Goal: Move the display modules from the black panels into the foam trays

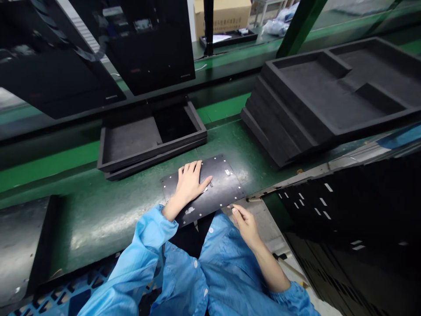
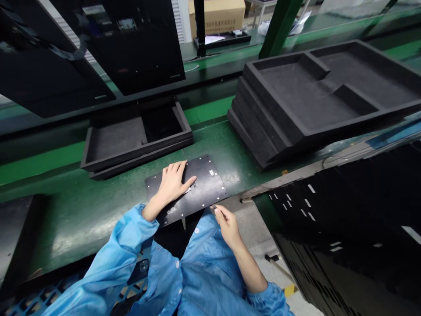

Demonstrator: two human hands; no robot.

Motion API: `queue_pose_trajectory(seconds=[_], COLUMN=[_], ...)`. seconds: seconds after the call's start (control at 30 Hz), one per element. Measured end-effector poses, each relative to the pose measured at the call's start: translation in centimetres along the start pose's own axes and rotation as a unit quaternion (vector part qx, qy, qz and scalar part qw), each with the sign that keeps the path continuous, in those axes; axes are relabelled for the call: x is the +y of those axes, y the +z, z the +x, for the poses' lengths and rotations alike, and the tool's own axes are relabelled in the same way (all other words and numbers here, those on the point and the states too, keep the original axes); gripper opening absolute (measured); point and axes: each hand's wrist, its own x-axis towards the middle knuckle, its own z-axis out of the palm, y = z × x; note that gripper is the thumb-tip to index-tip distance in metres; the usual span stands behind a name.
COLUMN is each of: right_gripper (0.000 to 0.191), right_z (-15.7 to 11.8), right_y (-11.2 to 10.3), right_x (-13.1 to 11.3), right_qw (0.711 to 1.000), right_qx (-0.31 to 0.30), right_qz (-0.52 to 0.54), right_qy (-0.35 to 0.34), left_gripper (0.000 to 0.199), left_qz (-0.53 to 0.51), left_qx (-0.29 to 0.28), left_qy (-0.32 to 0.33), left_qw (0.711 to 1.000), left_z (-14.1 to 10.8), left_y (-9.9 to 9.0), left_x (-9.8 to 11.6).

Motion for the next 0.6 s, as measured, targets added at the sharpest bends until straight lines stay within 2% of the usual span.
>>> queue_pose_trajectory(seconds=[0.3, 0.6], right_gripper=[0.060, 0.055], right_z=[0.4, 0.0], right_y=[1.6, 3.3], right_x=[2.5, 3.2], right_qw=[0.999, 0.996], right_qx=[0.026, 0.060], right_qz=[0.030, 0.066], right_qy=[-0.026, -0.016], left_gripper=[0.073, 0.073], left_qz=[0.004, 0.011], left_qx=[-0.001, 0.002], left_qy=[-0.003, -0.008], left_qw=[1.000, 1.000], left_z=[0.0, 0.0], left_y=[0.1, 0.0], left_x=[-0.1, 0.0])
